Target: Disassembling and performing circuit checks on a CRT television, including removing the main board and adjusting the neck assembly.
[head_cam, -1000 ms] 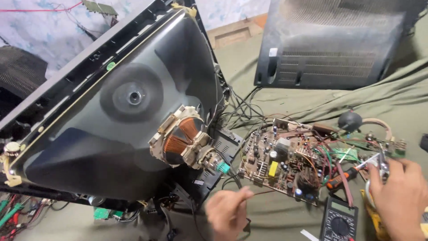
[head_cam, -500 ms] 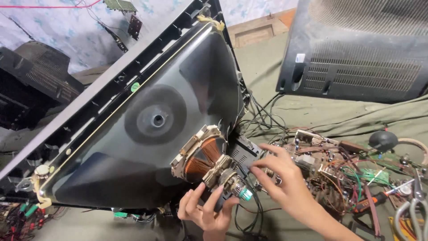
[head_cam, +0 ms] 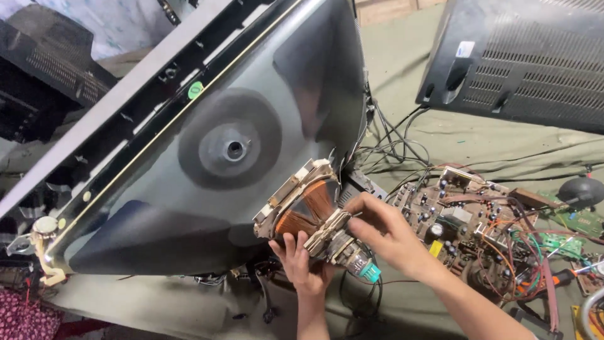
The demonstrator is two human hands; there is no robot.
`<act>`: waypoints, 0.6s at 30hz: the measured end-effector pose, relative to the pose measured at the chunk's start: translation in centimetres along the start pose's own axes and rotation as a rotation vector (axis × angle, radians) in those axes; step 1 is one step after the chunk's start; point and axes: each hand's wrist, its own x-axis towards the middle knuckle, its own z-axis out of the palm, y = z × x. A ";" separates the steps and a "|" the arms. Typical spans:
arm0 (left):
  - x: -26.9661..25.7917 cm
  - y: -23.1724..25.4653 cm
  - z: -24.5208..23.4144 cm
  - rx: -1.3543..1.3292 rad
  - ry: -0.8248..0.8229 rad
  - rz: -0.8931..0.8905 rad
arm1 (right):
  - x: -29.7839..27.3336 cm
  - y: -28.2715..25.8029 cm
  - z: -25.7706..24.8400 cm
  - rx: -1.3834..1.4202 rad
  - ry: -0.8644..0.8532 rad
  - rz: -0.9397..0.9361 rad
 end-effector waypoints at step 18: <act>-1.5 0.5 4.2 0.261 0.192 0.060 | 0.1 2.4 2.5 0.060 0.224 -0.169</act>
